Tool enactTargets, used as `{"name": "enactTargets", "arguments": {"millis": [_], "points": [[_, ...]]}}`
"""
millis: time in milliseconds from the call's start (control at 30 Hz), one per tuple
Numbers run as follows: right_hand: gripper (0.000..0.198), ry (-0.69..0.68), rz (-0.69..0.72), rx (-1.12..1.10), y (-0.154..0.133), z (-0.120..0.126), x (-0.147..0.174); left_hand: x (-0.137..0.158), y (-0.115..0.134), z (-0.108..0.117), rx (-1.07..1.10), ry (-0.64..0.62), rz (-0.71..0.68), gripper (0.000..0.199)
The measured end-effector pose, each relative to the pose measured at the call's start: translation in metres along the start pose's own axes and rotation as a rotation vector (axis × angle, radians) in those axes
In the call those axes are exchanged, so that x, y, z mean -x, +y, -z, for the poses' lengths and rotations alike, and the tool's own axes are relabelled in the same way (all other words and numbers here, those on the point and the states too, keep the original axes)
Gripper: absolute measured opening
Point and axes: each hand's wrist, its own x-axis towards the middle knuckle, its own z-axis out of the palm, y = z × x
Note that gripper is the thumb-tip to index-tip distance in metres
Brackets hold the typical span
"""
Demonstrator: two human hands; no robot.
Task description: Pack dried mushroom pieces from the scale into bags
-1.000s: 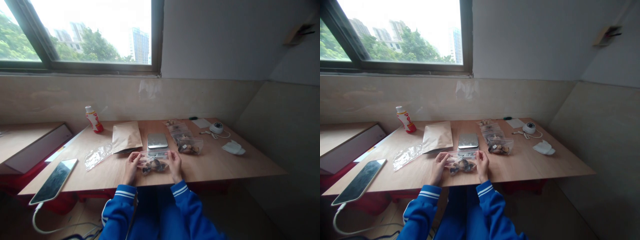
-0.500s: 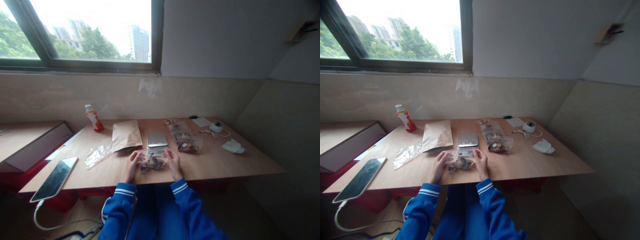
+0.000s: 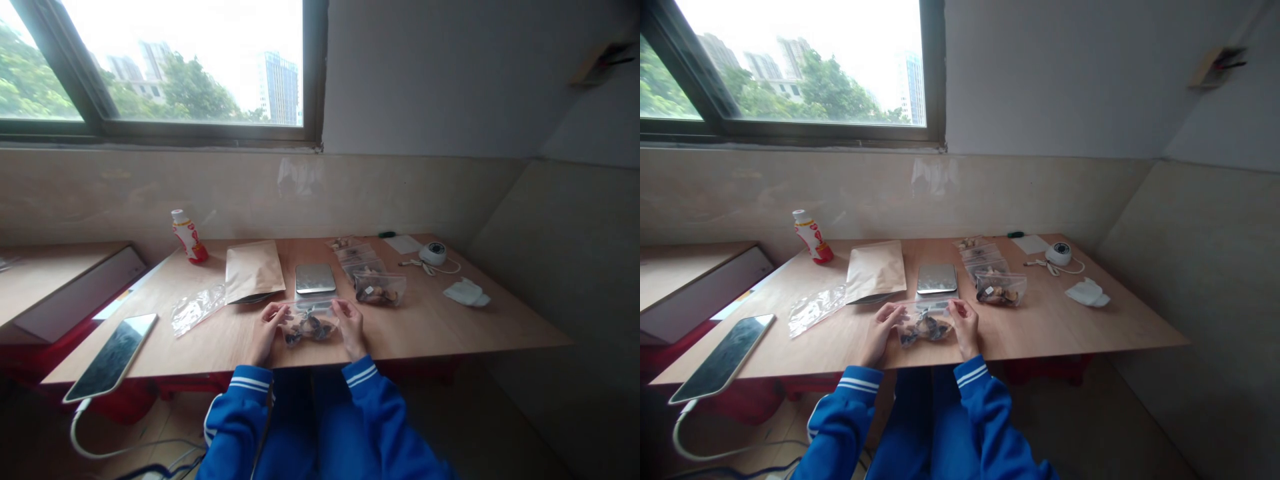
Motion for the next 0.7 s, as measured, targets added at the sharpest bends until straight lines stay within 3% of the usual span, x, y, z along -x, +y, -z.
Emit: {"name": "enactTargets", "arguments": {"millis": [233,400,533,700], "points": [[0.030,0.004,0.027,-0.002,0.0073,0.0027,-0.0014,0.0004,0.0002,-0.0004,-0.063,0.022,-0.051,0.029],[0.030,-0.092,-0.038,-0.051,0.0018,-0.0011,0.0010,-0.0016,-0.0024,0.0007,0.004,-0.006,-0.046,0.027],[0.031,-0.183,-0.016,0.030,0.0008,-0.0028,0.0026,-0.0025,-0.0043,0.0010,0.077,-0.057,-0.019,0.028],[0.027,-0.181,0.044,0.106,0.0009,-0.0022,0.0029,-0.0010,-0.0031,0.0003,0.051,-0.074,0.004,0.028]]}}
